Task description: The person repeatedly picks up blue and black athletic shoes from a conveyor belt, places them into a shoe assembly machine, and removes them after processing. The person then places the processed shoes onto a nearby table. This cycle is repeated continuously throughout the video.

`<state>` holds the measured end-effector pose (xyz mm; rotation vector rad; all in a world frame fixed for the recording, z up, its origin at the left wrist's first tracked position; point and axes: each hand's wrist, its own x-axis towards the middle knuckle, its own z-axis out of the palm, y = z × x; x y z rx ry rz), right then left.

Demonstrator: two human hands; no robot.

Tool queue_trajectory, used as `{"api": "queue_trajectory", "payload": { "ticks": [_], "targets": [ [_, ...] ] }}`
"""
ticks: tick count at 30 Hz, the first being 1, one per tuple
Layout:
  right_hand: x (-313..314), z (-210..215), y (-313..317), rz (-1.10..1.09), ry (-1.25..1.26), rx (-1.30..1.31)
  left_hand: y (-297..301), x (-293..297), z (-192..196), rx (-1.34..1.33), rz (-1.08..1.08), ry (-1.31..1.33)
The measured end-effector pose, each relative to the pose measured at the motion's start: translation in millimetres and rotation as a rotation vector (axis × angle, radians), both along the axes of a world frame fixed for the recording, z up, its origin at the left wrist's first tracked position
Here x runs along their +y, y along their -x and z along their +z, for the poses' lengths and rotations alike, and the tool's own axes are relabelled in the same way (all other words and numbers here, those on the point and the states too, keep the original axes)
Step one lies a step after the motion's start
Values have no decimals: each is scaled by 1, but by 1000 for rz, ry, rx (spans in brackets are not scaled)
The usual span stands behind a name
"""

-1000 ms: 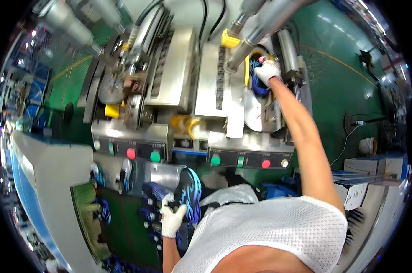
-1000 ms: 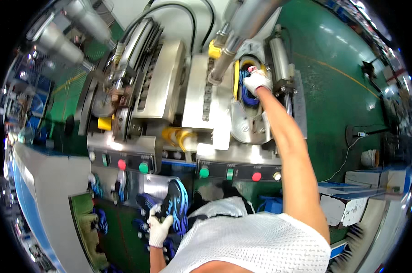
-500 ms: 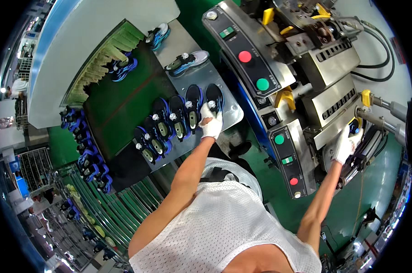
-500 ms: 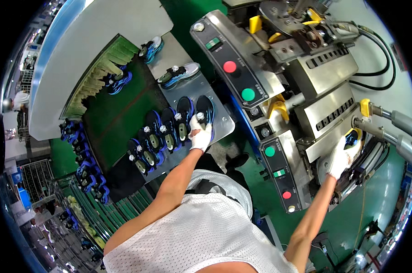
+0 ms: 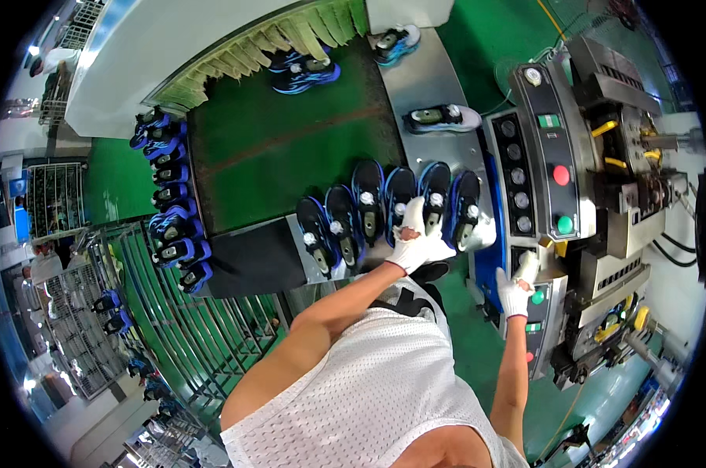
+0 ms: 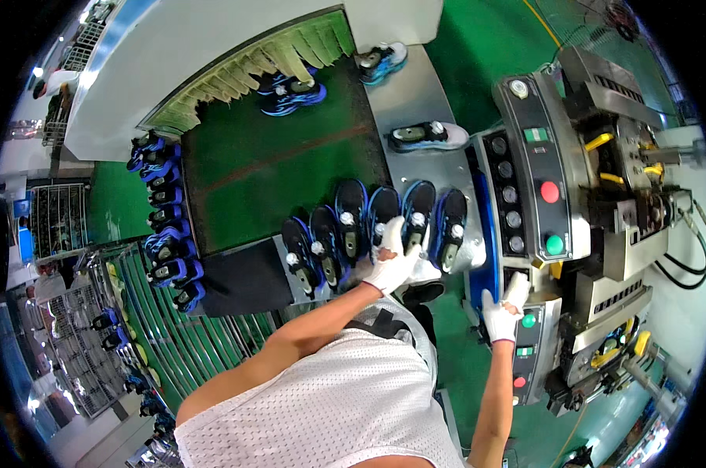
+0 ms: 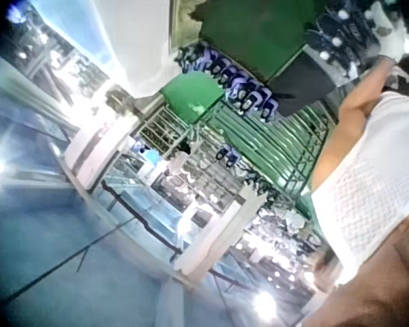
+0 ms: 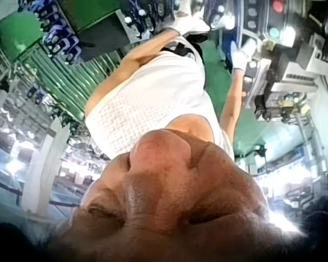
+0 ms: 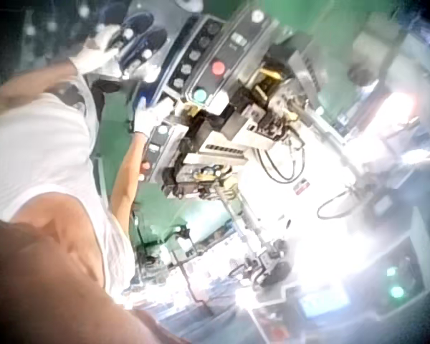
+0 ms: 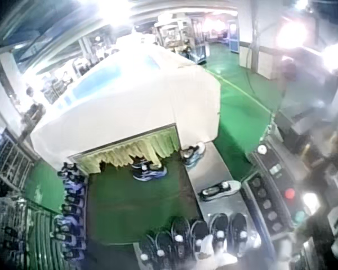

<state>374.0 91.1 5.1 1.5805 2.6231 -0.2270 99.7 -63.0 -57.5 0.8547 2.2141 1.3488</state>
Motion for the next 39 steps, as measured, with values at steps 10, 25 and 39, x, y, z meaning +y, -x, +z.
{"api": "queue_trajectory", "payload": {
  "ticks": [10,25,39],
  "targets": [
    [-22,-73,149,-341,305,97,-40,45,-36,20,68,186],
    [-165,-11,80,-1343,516,1105,25,46,89,-173,-890,554],
    [-360,112,-20,-2122,-908,1833,-262,19,192,-36,-2115,255]
  ]
}}
